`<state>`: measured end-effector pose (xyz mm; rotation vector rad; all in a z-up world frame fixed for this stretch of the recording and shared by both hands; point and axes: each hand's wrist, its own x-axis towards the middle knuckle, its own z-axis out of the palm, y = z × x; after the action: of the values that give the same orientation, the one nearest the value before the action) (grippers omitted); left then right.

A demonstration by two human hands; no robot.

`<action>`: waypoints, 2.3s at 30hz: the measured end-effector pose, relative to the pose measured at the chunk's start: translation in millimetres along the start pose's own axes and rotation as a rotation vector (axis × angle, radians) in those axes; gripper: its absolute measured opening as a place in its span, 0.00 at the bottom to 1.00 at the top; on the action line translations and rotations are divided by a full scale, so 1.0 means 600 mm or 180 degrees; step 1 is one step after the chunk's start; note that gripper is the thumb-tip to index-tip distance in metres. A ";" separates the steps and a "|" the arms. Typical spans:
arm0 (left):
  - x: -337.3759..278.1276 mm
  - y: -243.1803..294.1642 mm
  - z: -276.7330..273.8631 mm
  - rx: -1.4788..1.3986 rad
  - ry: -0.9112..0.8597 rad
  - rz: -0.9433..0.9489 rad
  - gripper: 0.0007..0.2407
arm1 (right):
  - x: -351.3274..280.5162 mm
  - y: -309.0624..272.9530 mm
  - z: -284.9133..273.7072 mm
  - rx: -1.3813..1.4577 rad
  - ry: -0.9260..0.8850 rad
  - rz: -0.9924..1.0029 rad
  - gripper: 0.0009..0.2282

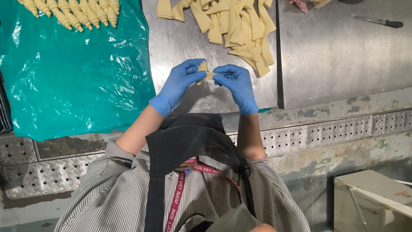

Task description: Rolling triangular pieces of dough into croissants and arranging them on a tray.

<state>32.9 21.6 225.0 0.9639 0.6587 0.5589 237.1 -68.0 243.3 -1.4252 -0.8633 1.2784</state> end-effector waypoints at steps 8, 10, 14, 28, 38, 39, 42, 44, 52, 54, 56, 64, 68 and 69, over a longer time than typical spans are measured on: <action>-0.016 0.009 0.006 0.0153 -0.0072 0.0005 0.22 | 0.002 0.000 0.003 0.0015 -0.0018 -0.0155 0.09; -0.019 0.011 0.001 -0.0035 -0.0009 0.0029 0.22 | 0.002 -0.001 0.004 0.0017 -0.0047 -0.0148 0.09; -0.028 0.015 0.004 -0.0057 0.0092 0.0010 0.20 | 0.007 0.002 0.021 0.0008 -0.0017 -0.0188 0.09; -0.037 0.020 -0.038 -0.0199 0.0452 0.0279 0.18 | 0.049 -0.018 0.070 -0.0294 -0.0383 -0.0212 0.07; -0.023 -0.017 -0.131 -0.0977 0.0120 0.0488 0.20 | 0.159 0.056 0.134 0.0059 -0.0567 -0.0249 0.15; -0.016 -0.025 -0.147 -0.1142 -0.0052 0.0417 0.21 | 0.172 0.075 0.137 -0.0088 -0.0575 -0.0375 0.18; 0.023 -0.019 -0.278 -0.1355 0.0921 0.0708 0.21 | 0.184 0.078 0.141 0.0098 -0.0756 -0.0483 0.13; 0.059 -0.069 -0.486 -0.0630 0.2312 0.1074 0.20 | 0.183 0.079 0.135 0.0133 -0.0764 -0.0396 0.12; 0.149 -0.155 -0.892 0.0955 0.4531 0.1405 0.17 | 0.187 0.150 0.106 0.0252 -0.0788 -0.0191 0.16; 0.152 -0.146 -0.884 0.1361 0.4844 0.0745 0.16 | 0.186 0.159 0.099 0.0355 -0.0697 -0.0019 0.16; 0.137 -0.080 -0.789 0.2255 0.5089 -0.0104 0.14 | 0.178 0.167 0.086 0.0374 -0.0568 0.0086 0.15; 0.283 -0.074 -0.463 0.3133 0.3646 0.1877 0.15 | 0.172 0.209 0.065 0.0438 -0.0386 0.0223 0.15; 0.390 -0.116 -0.330 0.3351 0.1904 0.1797 0.14 | 0.160 0.210 0.058 0.0421 -0.0430 0.0304 0.15; 0.416 -0.124 -0.310 0.3529 0.1641 0.1752 0.17 | 0.157 0.210 0.057 0.0402 -0.0480 0.0280 0.15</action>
<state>77.7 263.5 20.1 2.1124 1.2227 0.9700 207.9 -3.6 99.0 -1.2916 -0.8113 1.4960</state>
